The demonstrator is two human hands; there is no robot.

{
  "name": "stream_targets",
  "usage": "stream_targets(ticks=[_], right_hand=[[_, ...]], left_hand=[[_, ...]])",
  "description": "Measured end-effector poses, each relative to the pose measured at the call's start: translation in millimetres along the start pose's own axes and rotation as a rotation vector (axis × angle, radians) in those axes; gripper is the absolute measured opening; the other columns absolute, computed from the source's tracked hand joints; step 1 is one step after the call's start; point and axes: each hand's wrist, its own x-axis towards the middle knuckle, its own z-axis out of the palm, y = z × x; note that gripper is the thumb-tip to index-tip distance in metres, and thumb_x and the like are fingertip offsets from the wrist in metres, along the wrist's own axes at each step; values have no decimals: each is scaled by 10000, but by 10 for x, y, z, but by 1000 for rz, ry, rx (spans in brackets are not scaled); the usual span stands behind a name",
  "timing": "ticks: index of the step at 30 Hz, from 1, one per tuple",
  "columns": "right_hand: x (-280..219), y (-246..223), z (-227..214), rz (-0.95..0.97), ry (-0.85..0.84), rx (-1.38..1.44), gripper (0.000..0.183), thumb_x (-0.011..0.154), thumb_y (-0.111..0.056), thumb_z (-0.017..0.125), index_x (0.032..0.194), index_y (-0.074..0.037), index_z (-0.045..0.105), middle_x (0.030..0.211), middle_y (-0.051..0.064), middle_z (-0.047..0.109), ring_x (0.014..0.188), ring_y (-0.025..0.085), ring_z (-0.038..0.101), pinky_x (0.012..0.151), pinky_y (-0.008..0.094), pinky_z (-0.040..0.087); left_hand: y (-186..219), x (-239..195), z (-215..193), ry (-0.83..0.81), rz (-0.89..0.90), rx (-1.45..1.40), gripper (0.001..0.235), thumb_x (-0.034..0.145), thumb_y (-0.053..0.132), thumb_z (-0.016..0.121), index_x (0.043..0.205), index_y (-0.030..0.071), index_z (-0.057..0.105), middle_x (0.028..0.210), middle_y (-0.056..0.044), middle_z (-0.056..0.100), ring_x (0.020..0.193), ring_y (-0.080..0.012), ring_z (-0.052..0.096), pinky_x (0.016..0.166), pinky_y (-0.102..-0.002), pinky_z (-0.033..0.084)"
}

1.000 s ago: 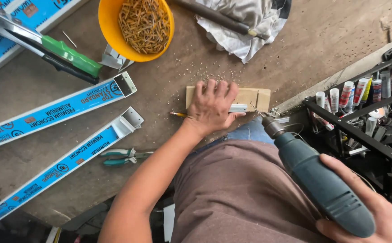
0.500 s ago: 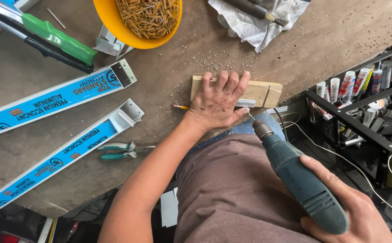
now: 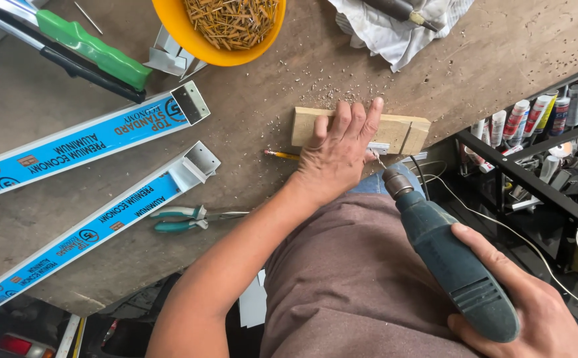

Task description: Assembling aluminum frames by aligning profiles, marking them, and drilling holes.

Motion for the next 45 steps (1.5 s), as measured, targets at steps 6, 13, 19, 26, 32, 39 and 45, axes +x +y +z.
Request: stream_targets(ticks=[6,13,19,26,32,39,45], right_hand=[[-13,-27,37,-35,4,20,1281,420,-49,963,1550,-405,475,1490,-116,658,1203,57,699,990,274,481],[-47,-87,56,84,14,-67,1301,414,-78,967,1547,-488,476,1340,-163,762,934,99,795,902,277,540],[-48,-132,45,69,-2,-74,1300,422,-86,964,1551,-484,456,1408,-168,719,1008,91,797,924,285,538],[-47,-144,49,12,2,-60,1298,421,-85,968,1556,-445,451,1474,-161,667,1089,67,759,956,278,518],[-51,-193,50,81,-2,-90,1288,434,-89,959,1550,-488,455,1414,-189,710,1014,74,784,947,274,529],[-58,-204,66,99,-3,-105,1303,436,-89,972,1552,-502,442,1431,-190,694,1026,70,785,948,275,534],[-69,-233,61,45,0,-91,1302,421,-82,977,1546,-471,450,1491,-154,646,1164,71,734,995,288,510]], left_hand=[[-44,-32,190,142,22,72,773,1031,678,275,1551,121,403,1320,-28,547,1241,-221,531,997,-422,273],[-78,-32,185,170,55,56,709,1041,603,337,1551,114,395,1316,1,532,1197,-184,528,971,-420,282],[-84,-39,192,164,68,30,715,929,469,518,1544,122,409,1319,2,529,1194,-182,527,970,-410,293],[-81,-39,223,188,68,12,698,1000,544,441,1539,102,400,1309,-7,543,1187,-192,537,959,-409,298],[-83,-38,205,185,64,-9,708,1017,616,415,1524,123,429,1313,-26,542,1192,-203,539,975,-417,304],[-94,-30,164,173,56,-40,778,983,684,534,1521,131,436,1312,-28,535,1210,-200,531,986,-409,305],[-88,-34,171,183,50,-54,739,1004,671,489,1512,135,448,1300,-26,541,1198,-198,535,982,-406,304]])
